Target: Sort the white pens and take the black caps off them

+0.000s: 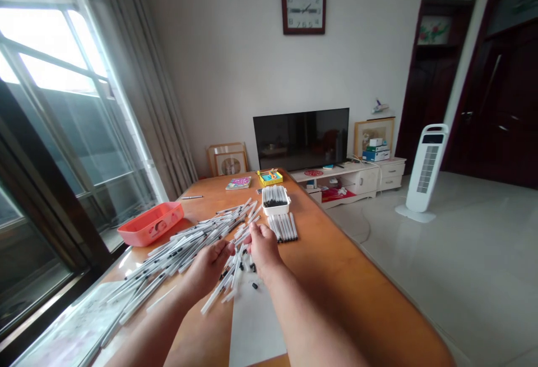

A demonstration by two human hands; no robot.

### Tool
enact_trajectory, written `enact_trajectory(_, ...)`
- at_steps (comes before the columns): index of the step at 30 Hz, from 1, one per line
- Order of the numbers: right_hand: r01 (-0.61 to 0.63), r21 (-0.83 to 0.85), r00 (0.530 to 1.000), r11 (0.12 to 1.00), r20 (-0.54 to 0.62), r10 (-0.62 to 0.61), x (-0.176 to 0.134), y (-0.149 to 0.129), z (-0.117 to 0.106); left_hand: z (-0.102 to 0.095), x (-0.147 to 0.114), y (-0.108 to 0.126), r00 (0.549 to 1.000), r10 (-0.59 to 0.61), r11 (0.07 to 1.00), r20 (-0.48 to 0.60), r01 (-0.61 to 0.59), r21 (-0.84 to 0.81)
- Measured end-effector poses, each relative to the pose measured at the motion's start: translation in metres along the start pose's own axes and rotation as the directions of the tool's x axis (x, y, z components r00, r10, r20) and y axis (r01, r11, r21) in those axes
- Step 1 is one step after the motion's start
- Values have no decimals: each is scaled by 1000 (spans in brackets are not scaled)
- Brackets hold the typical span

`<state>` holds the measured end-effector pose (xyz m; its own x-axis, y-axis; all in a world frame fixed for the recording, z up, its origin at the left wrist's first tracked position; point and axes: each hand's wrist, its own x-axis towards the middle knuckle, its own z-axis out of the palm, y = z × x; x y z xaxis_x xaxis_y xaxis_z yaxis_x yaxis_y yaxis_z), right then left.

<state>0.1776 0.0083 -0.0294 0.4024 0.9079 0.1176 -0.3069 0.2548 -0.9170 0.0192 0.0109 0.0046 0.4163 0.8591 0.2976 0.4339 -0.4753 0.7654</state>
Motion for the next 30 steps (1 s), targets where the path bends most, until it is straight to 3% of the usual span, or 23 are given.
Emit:
enact_trajectory(6, -38, 79, 999, 996, -29, 41, 4, -3, 0, 8, 0, 7, 985, -166, 968, 37, 170, -182)
enact_trajectory(12, -25, 103, 1000, 994, -10, 26, 6, 1, 1, 6, -4, 18, 924, -327, 826, 197, 381, -416)
enact_trajectory(26, -3, 151, 999, 989, 34, -2, 7, -1, 1, 3, -4, 7, 829, -360, 501, 427, 558, -661)
enact_trajectory(28, 6, 176, 1000, 984, -8, -5, 14, -5, -7, 0, -5, 8, 801, -359, 441, 480, 599, -669)
enact_trajectory(30, 18, 219, 987, 975, -158, 18, 23, -11, -18, -2, -6, 7, 778, -334, 381, 532, 628, -679)
